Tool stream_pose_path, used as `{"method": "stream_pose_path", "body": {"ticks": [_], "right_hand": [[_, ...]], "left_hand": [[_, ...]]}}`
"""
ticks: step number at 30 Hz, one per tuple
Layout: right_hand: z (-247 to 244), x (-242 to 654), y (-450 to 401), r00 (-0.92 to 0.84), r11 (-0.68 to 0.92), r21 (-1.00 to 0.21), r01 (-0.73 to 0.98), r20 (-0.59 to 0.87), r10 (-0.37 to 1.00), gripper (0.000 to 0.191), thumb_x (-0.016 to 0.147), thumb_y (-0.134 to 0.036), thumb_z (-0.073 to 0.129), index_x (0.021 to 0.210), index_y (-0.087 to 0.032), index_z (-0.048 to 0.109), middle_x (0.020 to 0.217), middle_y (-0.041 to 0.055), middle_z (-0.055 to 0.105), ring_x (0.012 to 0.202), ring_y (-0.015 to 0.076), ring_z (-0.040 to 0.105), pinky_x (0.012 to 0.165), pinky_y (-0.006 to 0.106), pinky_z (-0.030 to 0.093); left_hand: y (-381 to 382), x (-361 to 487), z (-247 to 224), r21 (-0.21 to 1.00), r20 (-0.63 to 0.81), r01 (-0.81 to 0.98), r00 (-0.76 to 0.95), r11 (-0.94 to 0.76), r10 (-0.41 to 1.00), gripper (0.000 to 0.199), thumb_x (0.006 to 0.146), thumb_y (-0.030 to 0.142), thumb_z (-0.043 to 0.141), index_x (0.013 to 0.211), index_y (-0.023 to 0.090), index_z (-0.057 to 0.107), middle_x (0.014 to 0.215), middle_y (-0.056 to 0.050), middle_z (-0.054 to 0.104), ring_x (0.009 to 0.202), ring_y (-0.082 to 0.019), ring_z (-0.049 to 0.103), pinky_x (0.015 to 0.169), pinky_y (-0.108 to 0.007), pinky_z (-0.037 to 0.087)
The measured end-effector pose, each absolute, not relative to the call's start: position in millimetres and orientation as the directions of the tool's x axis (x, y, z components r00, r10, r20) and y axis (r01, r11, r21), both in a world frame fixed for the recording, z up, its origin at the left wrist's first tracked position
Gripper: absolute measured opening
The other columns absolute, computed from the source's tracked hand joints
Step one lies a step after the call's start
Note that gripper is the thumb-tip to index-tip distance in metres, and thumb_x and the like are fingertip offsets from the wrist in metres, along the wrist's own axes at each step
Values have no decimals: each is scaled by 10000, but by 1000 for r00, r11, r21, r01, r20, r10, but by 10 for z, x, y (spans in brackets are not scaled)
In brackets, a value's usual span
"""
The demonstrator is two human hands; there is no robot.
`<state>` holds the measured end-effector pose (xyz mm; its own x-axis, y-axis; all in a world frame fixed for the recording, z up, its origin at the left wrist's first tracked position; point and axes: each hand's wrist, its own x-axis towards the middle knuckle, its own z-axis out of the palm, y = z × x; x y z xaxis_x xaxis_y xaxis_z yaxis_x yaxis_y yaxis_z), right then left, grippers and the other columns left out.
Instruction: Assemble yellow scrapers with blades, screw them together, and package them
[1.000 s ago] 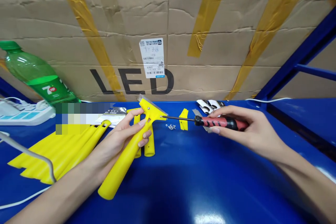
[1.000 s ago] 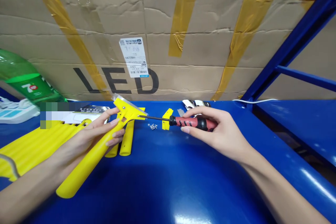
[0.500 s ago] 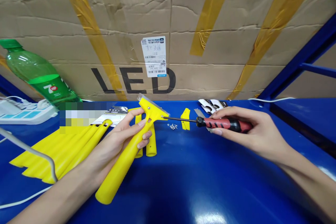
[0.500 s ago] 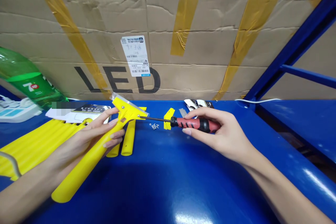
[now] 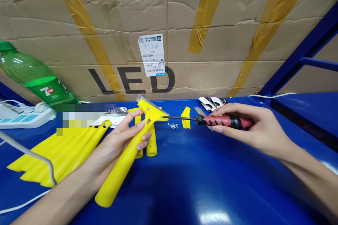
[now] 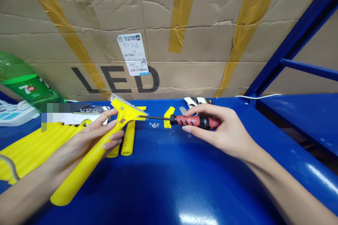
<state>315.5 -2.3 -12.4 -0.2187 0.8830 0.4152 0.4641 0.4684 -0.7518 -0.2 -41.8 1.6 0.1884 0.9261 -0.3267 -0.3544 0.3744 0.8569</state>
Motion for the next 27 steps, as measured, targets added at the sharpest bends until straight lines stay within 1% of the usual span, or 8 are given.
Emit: {"method": "stream_pose_path", "body": {"ticks": [4,9,11,15,18,22,24,27], "right_hand": [[-123,3159,-20,-243,514,-709,484,455,857,223,761,-392,830,939,-273,768,921,43,786,773,238,728,579,322,569],[-67,3147,-62,-405,758,-465,458,649,644,173,828,-259,796,993,-307,795,1009,33,774,955,244,726,846,389,584],[-29,3097,-103,-378,756,-436,489,675,634,162,833,-277,794,991,-311,798,1003,43,762,905,241,724,768,378,580],[43,3016,-151,-115,446,-735,511,456,883,274,879,-483,722,1057,-274,721,830,49,742,685,210,691,506,304,486],[59,3066,-121,-160,264,-894,362,220,962,342,866,-519,726,1068,-260,632,910,49,727,690,175,658,509,265,483],[8,3135,-54,-310,280,-919,279,190,932,312,897,-475,715,1058,-228,613,839,39,708,696,155,650,640,278,545],[-36,3105,-40,-246,301,-908,293,233,941,320,946,-518,635,1044,-215,610,719,14,670,558,132,616,545,262,514],[-83,3040,-49,-90,238,-904,355,220,971,434,1001,-617,452,967,-208,592,601,-24,586,346,82,457,355,234,354]], "left_hand": [[-431,12,2,868,-265,-379,193,321,945,433,901,231,702,1265,314,484,708,-8,608,554,-89,529,553,-158,430],[-466,75,-4,923,-261,-260,119,284,958,418,904,260,715,1254,311,492,701,6,636,558,-95,544,579,-186,460],[-484,105,-20,944,-218,-229,103,236,971,411,894,285,731,1238,307,507,705,9,645,565,-104,554,585,-203,470],[-497,146,-67,976,-108,-180,96,124,990,321,902,327,729,1160,284,543,663,30,620,561,-95,533,575,-191,457],[-479,166,-79,981,-83,-172,58,92,995,336,897,329,736,1167,286,541,670,33,620,569,-91,532,557,-172,445],[-464,206,-80,978,-97,-185,7,96,995,376,880,335,756,1176,299,528,703,25,643,580,-97,559,559,-181,467],[-474,231,-88,978,-92,-187,12,92,996,403,855,322,783,1171,300,534,731,31,639,578,-90,554,554,-182,469],[-493,248,-107,984,-70,-161,31,74,997,443,821,293,817,1170,298,545,748,43,628,549,-66,518,544,-177,459]]}}
